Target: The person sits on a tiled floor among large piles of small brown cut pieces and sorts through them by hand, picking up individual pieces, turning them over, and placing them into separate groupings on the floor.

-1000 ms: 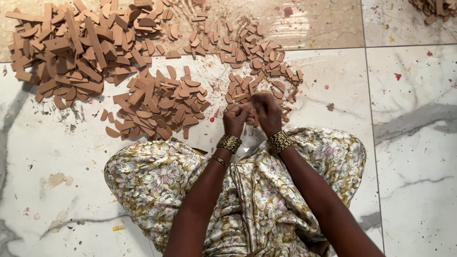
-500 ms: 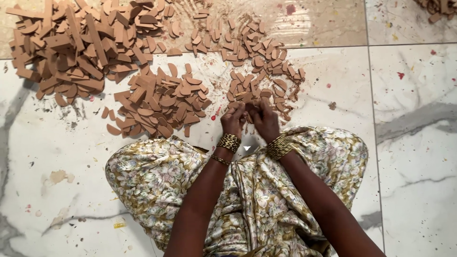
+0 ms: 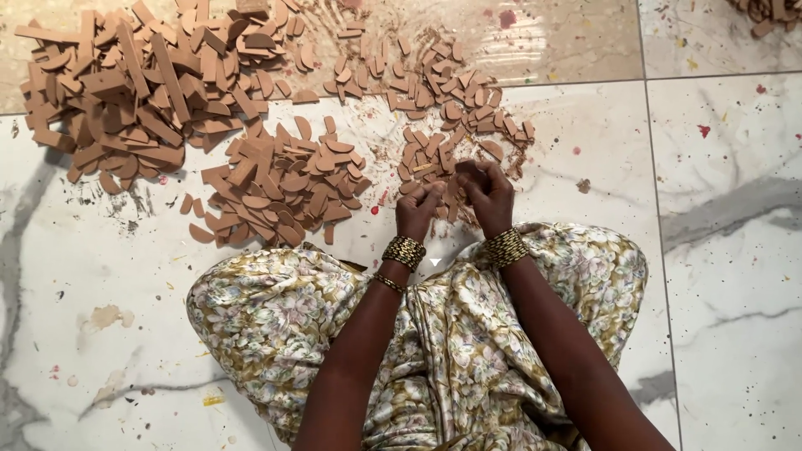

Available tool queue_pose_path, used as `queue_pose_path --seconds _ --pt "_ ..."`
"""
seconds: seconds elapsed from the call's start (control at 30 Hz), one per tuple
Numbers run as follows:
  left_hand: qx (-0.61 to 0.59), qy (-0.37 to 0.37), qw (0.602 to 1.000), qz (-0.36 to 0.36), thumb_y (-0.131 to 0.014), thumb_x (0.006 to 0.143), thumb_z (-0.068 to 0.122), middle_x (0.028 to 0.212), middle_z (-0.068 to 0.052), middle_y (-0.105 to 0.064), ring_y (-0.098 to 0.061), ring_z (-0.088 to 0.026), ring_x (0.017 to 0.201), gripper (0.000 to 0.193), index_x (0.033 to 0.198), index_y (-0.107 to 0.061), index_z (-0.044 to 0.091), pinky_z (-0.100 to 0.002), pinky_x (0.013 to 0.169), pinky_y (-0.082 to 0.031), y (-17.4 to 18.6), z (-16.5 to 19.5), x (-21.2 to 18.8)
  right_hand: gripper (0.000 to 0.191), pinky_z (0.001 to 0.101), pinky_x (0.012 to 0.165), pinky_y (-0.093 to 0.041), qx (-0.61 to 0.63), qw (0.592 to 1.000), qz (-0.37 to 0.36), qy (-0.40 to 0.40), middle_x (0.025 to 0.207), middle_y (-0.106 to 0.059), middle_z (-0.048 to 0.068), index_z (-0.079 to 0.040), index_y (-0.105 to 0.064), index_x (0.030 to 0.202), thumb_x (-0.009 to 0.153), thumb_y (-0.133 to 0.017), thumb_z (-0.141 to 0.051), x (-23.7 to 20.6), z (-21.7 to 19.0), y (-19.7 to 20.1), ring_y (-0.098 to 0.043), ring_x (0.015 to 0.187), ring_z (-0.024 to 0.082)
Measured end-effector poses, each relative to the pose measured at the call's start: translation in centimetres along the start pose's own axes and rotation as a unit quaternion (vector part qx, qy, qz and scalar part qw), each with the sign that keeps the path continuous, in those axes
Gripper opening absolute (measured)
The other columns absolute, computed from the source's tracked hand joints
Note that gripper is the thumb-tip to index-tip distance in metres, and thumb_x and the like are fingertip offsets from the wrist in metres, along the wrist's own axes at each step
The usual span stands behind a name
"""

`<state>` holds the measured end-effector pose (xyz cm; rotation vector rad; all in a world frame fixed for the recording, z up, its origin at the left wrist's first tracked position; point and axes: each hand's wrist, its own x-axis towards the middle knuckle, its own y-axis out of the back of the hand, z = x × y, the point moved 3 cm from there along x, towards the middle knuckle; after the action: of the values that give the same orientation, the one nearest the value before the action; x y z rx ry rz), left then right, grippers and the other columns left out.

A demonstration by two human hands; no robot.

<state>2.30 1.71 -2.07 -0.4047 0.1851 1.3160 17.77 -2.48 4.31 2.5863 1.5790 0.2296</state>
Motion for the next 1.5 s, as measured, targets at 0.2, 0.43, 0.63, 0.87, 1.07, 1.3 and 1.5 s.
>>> queue_pose_path --seconds 0.2,0.43,0.63,0.87,1.07,1.3,1.5 --pt "-0.205 0.082 0.969 -0.108 -0.070 0.098 0.030 0.110 -0.008 -0.074 -0.073 -0.013 0.095 0.051 0.135 -0.063 -0.004 -0.027 0.083 -0.063 -0.4 -0.4 -0.1 0.013 0.0299 0.061 -0.058 -0.251 0.954 -0.002 0.163 0.096 -0.075 0.006 -0.013 -0.067 0.112 0.100 -0.069 -0.009 -1.5 -1.6 -1.5 -0.074 0.074 0.015" --pt "-0.304 0.099 0.935 -0.155 -0.065 0.100 0.012 0.114 -0.010 -0.074 -0.072 -0.017 0.100 0.050 0.145 -0.052 -0.006 -0.029 0.085 -0.057 0.2 -0.6 0.8 0.023 0.0267 0.062 -0.056 -0.098 0.992 -0.070 0.023 0.098 -0.072 0.007 -0.011 -0.062 0.124 0.101 -0.061 -0.006 -0.9 0.0 -1.5 -0.069 0.076 0.014" --pt "-0.302 -0.001 0.924 -0.237 -0.066 0.106 -0.002 0.117 -0.009 -0.067 -0.066 -0.016 0.107 0.055 0.157 -0.047 -0.006 -0.034 0.104 -0.057 0.0 0.4 0.6 0.028 0.0235 0.068 -0.061 0.083 0.991 -0.045 -0.092 0.103 -0.072 0.004 -0.005 -0.064 0.122 0.095 -0.065 -0.004 -0.2 1.4 -0.6 -0.070 0.085 0.010" --pt "-0.245 -0.011 0.932 -0.267 -0.065 0.102 0.003 0.139 -0.018 -0.062 -0.066 -0.019 0.117 0.054 0.151 -0.047 -0.007 -0.036 0.106 -0.055 0.6 1.4 0.9 0.024 0.0271 0.073 -0.063 0.001 0.998 -0.008 -0.056 0.103 -0.074 0.009 -0.002 -0.068 0.118 0.095 -0.061 -0.003 -0.3 0.0 -0.2 -0.073 0.087 0.014" --pt "-0.272 -0.007 0.919 -0.286 -0.066 0.104 0.004 0.138 -0.013 -0.057 -0.063 -0.016 0.121 0.055 0.153 -0.045 -0.007 -0.035 0.109 -0.055 1.1 1.0 0.7 0.021 0.0234 0.062 -0.063 -0.093 0.993 -0.057 -0.041 0.095 -0.074 0.007 -0.008 -0.069 0.118 0.098 -0.063 -0.012 -0.7 0.4 -0.6 -0.073 0.075 0.011" --pt "-0.163 0.010 0.970 -0.183 -0.064 0.095 -0.004 0.133 -0.018 -0.066 -0.071 -0.021 0.113 0.051 0.145 -0.051 -0.007 -0.032 0.096 -0.061 0.2 0.9 0.7 0.029 0.0229 0.044 -0.040 0.118 0.980 0.011 -0.161 0.081 -0.068 0.005 -0.003 -0.068 0.119 0.096 -0.074 -0.019 0.5 2.3 1.7 -0.054 0.056 0.011" --pt "-0.069 -0.039 0.988 -0.136 -0.067 0.093 -0.005 0.128 -0.020 -0.067 -0.071 -0.022 0.108 0.053 0.143 -0.052 -0.005 -0.031 0.088 -0.064 -1.4 0.2 0.9 0.038 0.0224 0.056 -0.058 -0.009 0.998 0.017 -0.055 0.093 -0.071 0.004 -0.003 -0.063 0.114 0.085 -0.084 -0.016 1.0 2.8 1.7 -0.068 0.071 0.009"
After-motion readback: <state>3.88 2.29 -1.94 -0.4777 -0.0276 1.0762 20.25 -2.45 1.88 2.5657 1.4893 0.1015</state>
